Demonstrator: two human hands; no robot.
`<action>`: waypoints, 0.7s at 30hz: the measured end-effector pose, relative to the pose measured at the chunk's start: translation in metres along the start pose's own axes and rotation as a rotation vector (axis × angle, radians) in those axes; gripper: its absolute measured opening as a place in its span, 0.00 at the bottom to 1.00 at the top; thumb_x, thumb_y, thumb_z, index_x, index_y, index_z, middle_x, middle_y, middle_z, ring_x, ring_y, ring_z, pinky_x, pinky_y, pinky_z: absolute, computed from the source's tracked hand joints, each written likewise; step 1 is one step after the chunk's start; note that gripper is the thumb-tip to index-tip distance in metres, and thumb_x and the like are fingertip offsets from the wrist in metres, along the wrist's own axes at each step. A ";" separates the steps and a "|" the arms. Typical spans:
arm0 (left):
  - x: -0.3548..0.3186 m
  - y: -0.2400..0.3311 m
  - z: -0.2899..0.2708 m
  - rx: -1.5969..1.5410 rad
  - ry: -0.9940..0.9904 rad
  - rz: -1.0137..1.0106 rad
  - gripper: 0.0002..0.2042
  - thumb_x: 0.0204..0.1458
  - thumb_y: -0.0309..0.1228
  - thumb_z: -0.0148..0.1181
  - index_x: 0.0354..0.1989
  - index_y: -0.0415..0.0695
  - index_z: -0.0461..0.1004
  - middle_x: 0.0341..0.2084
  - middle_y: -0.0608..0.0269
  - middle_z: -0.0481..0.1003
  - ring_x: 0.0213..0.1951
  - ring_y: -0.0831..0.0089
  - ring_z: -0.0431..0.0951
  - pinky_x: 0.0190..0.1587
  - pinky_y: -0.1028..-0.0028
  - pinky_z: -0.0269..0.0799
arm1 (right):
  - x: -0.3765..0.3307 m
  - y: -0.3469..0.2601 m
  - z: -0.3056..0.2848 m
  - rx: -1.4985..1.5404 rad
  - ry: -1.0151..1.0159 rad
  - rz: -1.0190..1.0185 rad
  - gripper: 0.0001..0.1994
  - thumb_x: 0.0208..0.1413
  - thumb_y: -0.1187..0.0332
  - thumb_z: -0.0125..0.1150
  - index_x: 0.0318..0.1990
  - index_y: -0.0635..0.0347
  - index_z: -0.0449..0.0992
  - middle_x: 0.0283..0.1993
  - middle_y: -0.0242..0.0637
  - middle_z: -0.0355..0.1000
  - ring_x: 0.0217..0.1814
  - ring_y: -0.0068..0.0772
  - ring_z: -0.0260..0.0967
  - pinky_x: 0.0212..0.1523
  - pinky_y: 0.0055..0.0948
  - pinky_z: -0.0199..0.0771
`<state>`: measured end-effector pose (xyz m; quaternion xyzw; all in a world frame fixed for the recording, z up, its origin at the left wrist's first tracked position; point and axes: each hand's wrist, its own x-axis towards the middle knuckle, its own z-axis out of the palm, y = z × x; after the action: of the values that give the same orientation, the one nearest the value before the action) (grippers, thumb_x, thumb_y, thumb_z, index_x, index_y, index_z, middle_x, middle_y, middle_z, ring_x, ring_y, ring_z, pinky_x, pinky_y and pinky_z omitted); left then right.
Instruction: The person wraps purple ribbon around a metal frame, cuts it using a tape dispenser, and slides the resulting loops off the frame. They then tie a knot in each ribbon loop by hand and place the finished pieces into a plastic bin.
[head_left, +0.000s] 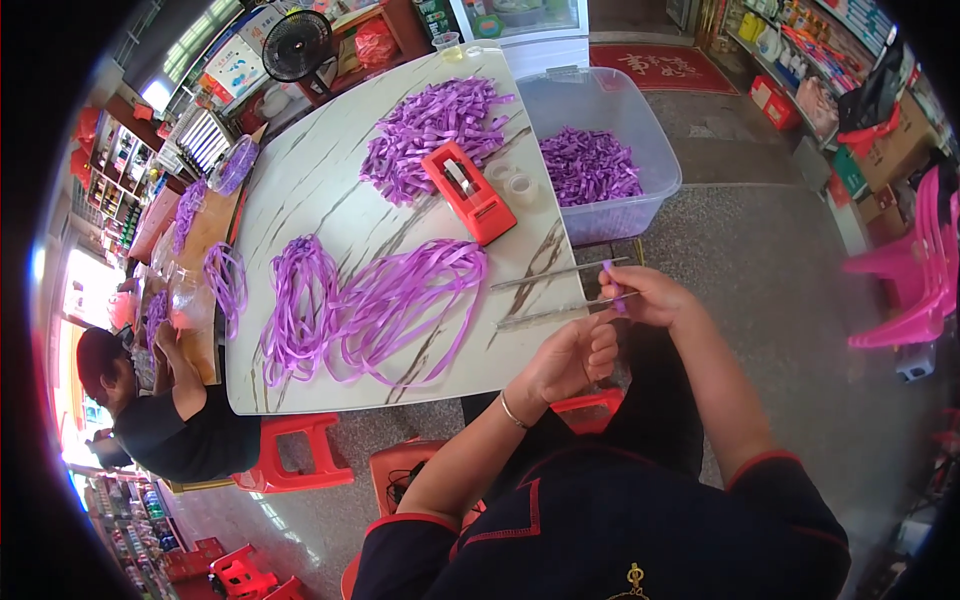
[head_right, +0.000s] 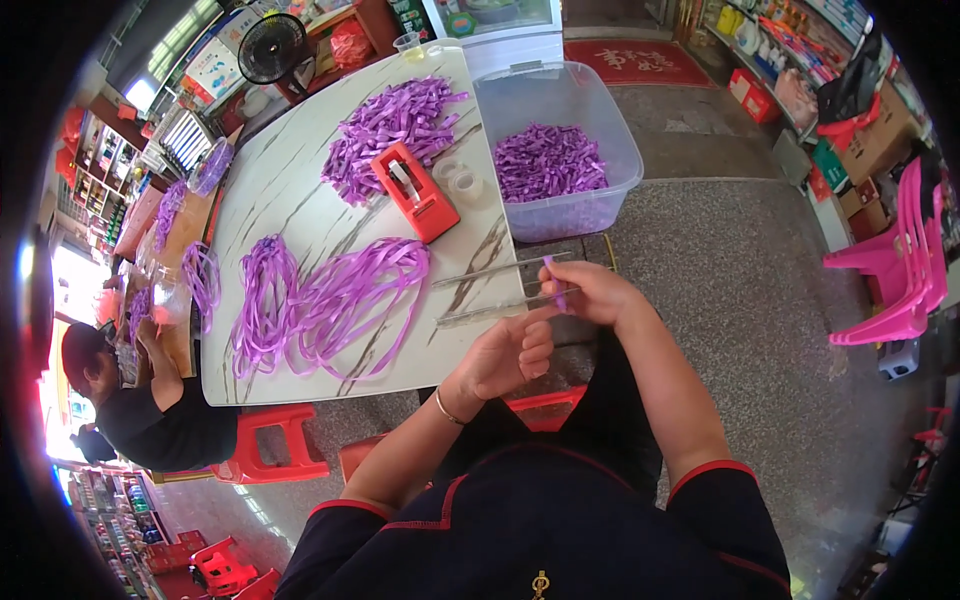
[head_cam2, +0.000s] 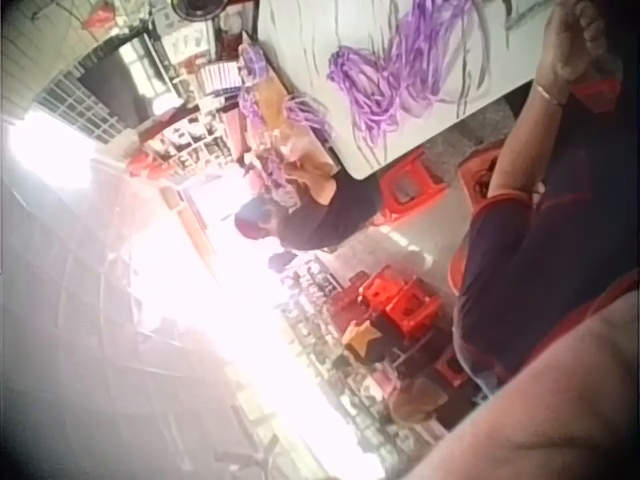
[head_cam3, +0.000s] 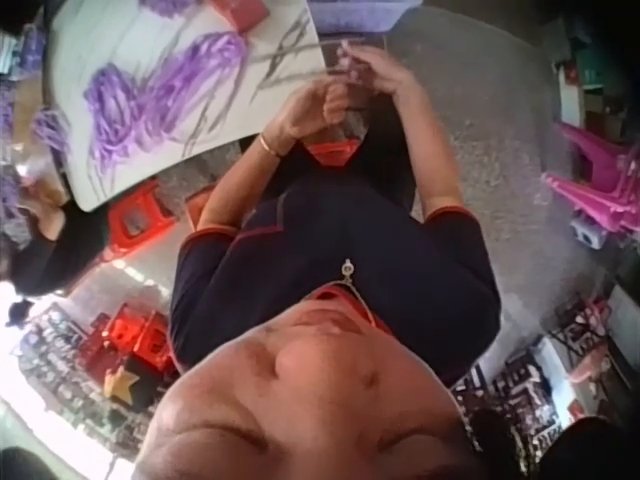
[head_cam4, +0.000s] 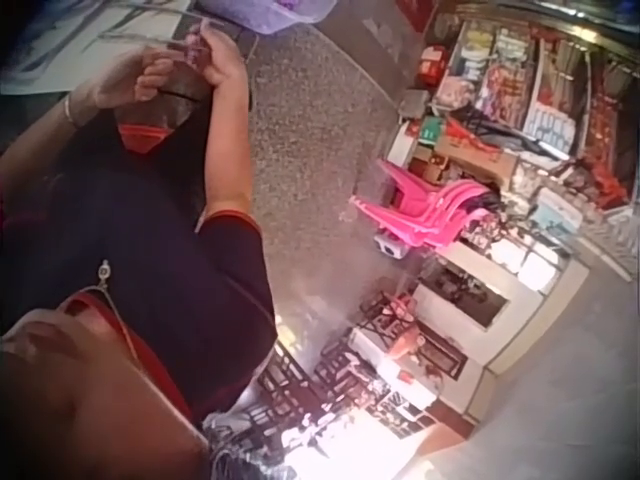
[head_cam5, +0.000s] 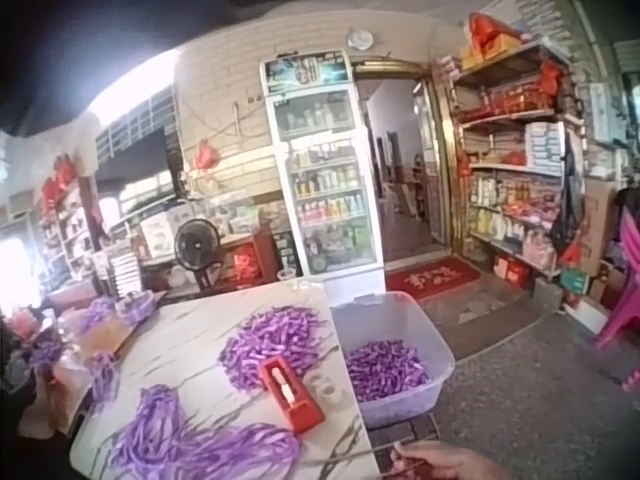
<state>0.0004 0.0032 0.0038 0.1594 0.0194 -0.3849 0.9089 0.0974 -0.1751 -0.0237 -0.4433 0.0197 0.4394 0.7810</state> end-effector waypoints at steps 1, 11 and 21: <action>0.000 0.000 0.000 0.009 -0.022 -0.008 0.19 0.57 0.35 0.42 0.56 0.44 0.56 0.21 0.73 0.54 0.22 0.81 0.55 0.25 0.82 0.54 | -0.004 -0.001 -0.005 0.011 -0.009 -0.010 0.16 0.56 0.56 0.52 0.41 0.59 0.71 0.27 0.27 0.69 0.33 0.21 0.66 0.36 0.23 0.65; 0.004 0.019 0.040 1.166 0.108 0.405 0.25 0.53 0.24 0.52 0.60 0.42 0.55 0.29 0.70 0.64 0.28 0.84 0.64 0.30 0.84 0.64 | -0.093 -0.041 0.041 -0.663 0.026 -0.144 0.18 0.57 0.58 0.48 0.32 0.66 0.76 0.20 0.29 0.70 0.25 0.17 0.65 0.30 0.17 0.61; -0.009 0.046 0.053 1.112 0.018 0.410 0.10 0.51 0.22 0.55 0.42 0.37 0.72 0.33 0.65 0.73 0.35 0.81 0.73 0.36 0.81 0.70 | -0.091 -0.041 0.074 -0.734 0.031 -0.307 0.15 0.57 0.62 0.49 0.39 0.66 0.73 0.25 0.33 0.72 0.31 0.22 0.68 0.36 0.19 0.65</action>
<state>0.0219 0.0230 0.0678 0.6157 -0.2088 -0.1526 0.7444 0.0437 -0.1924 0.0868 -0.6975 -0.1933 0.2886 0.6268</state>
